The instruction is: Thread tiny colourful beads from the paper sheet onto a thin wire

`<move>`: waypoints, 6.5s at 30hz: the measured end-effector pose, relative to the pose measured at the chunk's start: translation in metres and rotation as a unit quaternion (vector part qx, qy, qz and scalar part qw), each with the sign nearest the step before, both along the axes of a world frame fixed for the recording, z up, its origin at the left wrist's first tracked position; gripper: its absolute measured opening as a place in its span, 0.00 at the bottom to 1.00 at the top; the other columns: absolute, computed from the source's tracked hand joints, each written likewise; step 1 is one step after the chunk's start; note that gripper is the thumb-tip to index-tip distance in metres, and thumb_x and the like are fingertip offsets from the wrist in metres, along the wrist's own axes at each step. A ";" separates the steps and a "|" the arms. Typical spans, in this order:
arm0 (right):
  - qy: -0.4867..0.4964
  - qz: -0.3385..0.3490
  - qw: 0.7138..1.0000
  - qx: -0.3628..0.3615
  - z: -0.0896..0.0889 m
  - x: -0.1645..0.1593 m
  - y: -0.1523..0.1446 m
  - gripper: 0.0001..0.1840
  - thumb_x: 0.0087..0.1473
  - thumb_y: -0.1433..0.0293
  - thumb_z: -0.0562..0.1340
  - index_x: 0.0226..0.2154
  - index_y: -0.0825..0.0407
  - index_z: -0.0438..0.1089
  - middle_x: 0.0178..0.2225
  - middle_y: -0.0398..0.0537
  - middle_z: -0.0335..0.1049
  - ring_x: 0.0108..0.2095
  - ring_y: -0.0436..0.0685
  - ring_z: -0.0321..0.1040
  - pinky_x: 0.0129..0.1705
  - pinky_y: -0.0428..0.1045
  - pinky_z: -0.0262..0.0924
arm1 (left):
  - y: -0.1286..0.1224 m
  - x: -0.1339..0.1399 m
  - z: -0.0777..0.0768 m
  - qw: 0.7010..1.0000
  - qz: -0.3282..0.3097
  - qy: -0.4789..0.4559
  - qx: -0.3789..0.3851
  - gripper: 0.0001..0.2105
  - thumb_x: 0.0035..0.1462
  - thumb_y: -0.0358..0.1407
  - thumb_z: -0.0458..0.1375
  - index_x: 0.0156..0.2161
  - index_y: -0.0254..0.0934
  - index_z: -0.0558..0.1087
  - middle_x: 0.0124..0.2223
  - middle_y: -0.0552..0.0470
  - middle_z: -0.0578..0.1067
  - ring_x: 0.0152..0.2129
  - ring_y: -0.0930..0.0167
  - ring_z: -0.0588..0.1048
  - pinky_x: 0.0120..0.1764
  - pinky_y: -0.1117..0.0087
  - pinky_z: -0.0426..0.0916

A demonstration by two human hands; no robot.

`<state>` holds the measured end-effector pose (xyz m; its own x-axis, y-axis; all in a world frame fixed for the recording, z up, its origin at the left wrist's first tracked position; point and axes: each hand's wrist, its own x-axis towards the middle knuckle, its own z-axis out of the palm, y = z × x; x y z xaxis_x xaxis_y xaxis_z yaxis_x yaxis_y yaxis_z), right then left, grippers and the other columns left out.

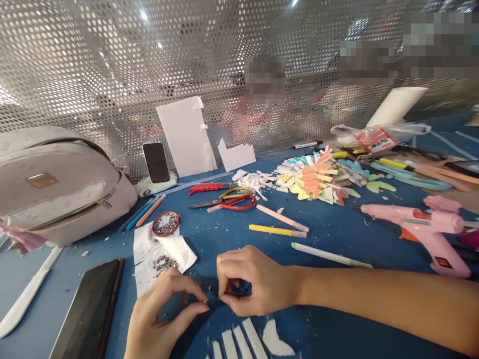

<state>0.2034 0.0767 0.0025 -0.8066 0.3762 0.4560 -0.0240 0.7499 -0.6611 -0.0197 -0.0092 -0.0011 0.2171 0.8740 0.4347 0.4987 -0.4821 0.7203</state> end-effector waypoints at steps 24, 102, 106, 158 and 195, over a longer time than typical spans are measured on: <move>-0.009 -0.038 0.995 0.095 -0.004 -0.002 -0.003 0.04 0.52 0.74 0.57 0.28 0.50 0.61 0.27 0.41 0.64 0.26 0.48 0.60 0.27 0.44 0.51 | 0.003 0.007 0.008 0.997 -0.014 0.043 0.060 0.07 0.54 0.28 0.66 0.36 0.41 0.74 0.30 0.56 0.79 0.25 0.71 0.76 0.31 0.72 0.71; -0.026 -0.031 0.996 -0.085 0.009 0.001 -0.002 0.02 0.55 0.75 0.59 0.32 0.53 0.66 0.31 0.44 0.64 0.26 0.47 0.58 0.28 0.43 0.54 | 0.046 -0.054 0.041 0.932 -0.047 0.232 -0.273 0.06 0.55 0.33 0.58 0.29 0.38 0.77 0.32 0.53 0.77 0.28 0.70 0.72 0.34 0.74 0.65; -0.021 -0.029 0.996 -0.086 0.009 0.000 -0.002 0.02 0.54 0.75 0.59 0.32 0.53 0.66 0.31 0.44 0.65 0.26 0.47 0.59 0.29 0.43 0.55 | 0.043 -0.045 0.044 0.949 -0.021 0.204 -0.239 0.07 0.58 0.34 0.56 0.31 0.37 0.75 0.32 0.52 0.79 0.29 0.69 0.73 0.34 0.73 0.64; 0.043 -0.017 0.996 -0.076 0.003 0.001 -0.004 0.04 0.52 0.75 0.59 0.30 0.52 0.62 0.28 0.41 0.64 0.26 0.47 0.58 0.28 0.43 0.56 | 0.001 0.020 -0.007 0.940 0.023 -0.221 -0.258 0.05 0.53 0.33 0.65 0.33 0.37 0.72 0.30 0.53 0.75 0.25 0.73 0.70 0.32 0.71 0.67; 0.038 -0.021 0.997 -0.063 0.004 0.000 -0.004 0.03 0.52 0.75 0.59 0.30 0.52 0.63 0.28 0.41 0.64 0.26 0.47 0.58 0.29 0.43 0.56 | 0.002 0.022 -0.011 0.932 0.017 -0.261 -0.250 0.05 0.52 0.33 0.67 0.31 0.36 0.75 0.29 0.53 0.76 0.24 0.74 0.69 0.31 0.74 0.65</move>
<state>0.2036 0.0726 0.0064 -0.7536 0.4678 0.4617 -0.0477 0.6616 -0.7483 0.0025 -0.0074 -0.0125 0.0582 0.9982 0.0106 0.0263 -0.0121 0.9996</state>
